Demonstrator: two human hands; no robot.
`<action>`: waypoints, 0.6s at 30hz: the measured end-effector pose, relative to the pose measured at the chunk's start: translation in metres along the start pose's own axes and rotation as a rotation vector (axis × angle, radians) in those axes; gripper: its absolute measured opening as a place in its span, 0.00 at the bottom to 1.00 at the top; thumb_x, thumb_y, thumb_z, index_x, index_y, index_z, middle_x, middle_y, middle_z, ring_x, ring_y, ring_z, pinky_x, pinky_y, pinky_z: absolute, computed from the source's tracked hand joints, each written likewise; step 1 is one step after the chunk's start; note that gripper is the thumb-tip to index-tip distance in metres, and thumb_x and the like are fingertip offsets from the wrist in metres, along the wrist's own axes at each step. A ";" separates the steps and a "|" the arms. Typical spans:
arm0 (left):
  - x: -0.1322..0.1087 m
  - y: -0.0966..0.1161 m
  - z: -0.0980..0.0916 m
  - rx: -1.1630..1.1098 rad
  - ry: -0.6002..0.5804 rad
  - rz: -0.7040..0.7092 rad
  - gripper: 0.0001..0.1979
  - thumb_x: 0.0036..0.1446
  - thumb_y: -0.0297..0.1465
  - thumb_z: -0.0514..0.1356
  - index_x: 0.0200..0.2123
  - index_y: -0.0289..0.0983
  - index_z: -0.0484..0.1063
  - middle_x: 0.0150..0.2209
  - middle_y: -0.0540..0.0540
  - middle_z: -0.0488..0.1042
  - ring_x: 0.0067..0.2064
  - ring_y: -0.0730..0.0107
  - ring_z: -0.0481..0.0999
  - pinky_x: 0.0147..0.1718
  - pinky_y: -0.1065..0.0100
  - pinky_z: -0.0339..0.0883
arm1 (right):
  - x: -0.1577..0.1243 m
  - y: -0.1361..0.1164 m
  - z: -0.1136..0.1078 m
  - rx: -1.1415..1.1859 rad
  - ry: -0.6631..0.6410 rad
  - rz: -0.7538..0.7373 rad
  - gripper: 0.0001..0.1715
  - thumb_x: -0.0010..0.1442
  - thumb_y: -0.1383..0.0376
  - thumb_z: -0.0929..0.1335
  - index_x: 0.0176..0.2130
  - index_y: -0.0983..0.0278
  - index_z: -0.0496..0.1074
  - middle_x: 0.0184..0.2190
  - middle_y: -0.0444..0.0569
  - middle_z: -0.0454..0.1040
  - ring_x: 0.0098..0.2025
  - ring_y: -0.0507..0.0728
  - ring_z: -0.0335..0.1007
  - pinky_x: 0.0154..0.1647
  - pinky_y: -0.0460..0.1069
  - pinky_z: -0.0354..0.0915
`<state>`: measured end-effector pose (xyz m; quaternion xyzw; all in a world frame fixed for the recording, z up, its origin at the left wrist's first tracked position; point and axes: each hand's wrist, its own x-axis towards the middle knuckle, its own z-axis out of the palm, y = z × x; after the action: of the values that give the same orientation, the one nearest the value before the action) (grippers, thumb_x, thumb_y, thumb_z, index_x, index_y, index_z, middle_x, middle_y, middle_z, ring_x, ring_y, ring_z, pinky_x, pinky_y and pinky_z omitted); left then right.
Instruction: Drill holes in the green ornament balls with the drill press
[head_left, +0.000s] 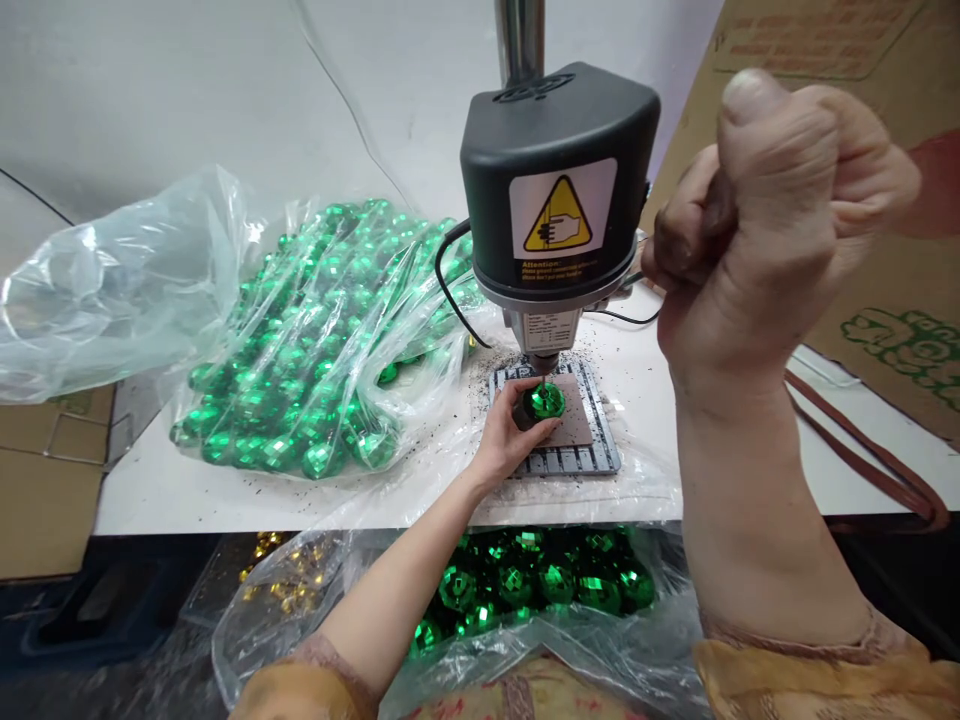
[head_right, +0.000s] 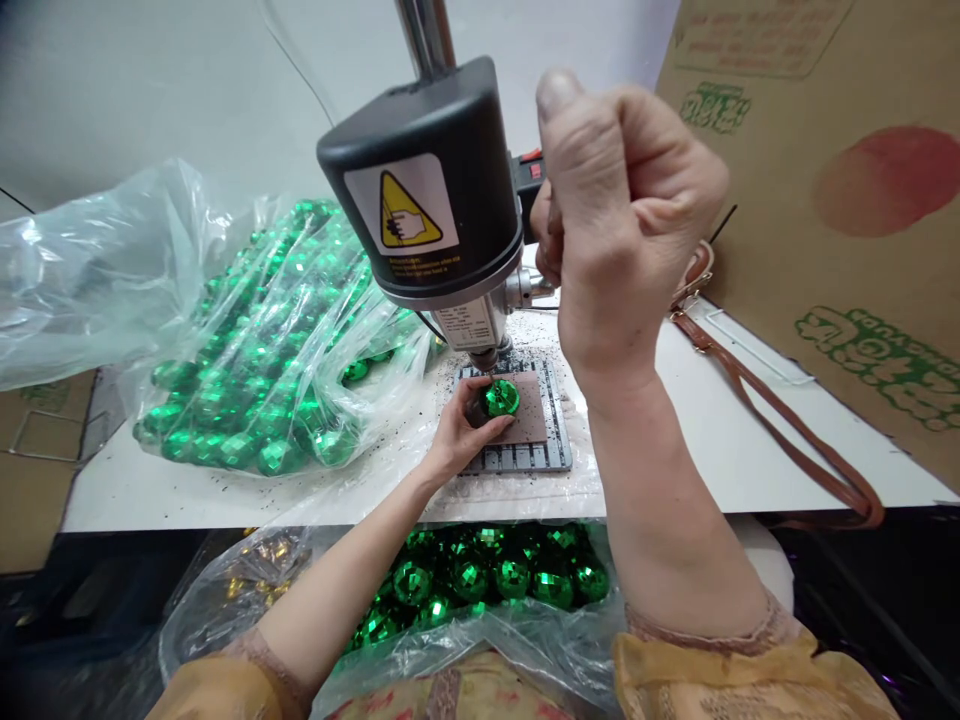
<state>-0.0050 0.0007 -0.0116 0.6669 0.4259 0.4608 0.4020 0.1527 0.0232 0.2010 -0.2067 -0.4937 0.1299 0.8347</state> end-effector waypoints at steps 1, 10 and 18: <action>0.000 0.000 -0.001 0.001 -0.002 0.002 0.26 0.53 0.36 0.72 0.54 0.42 0.70 0.52 0.41 0.74 0.53 0.55 0.75 0.54 0.55 0.69 | 0.000 0.000 0.000 0.002 -0.002 -0.001 0.24 0.60 0.69 0.65 0.19 0.58 0.51 0.12 0.37 0.48 0.13 0.49 0.47 0.13 0.49 0.44; -0.001 0.013 0.001 0.032 0.055 0.001 0.25 0.51 0.36 0.72 0.50 0.40 0.69 0.49 0.43 0.75 0.50 0.59 0.76 0.51 0.57 0.70 | -0.003 -0.001 -0.003 0.010 0.011 -0.006 0.24 0.59 0.69 0.66 0.18 0.56 0.53 0.11 0.39 0.51 0.12 0.50 0.45 0.13 0.53 0.43; -0.001 0.014 0.007 0.134 0.081 0.031 0.24 0.52 0.33 0.71 0.50 0.41 0.68 0.49 0.44 0.75 0.52 0.56 0.74 0.54 0.54 0.67 | -0.004 0.000 -0.002 -0.020 0.036 -0.036 0.23 0.58 0.69 0.66 0.17 0.57 0.53 0.11 0.38 0.50 0.12 0.49 0.44 0.14 0.52 0.42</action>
<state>0.0037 -0.0059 -0.0007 0.6796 0.4611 0.4643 0.3317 0.1520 0.0210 0.1971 -0.2085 -0.4836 0.1062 0.8434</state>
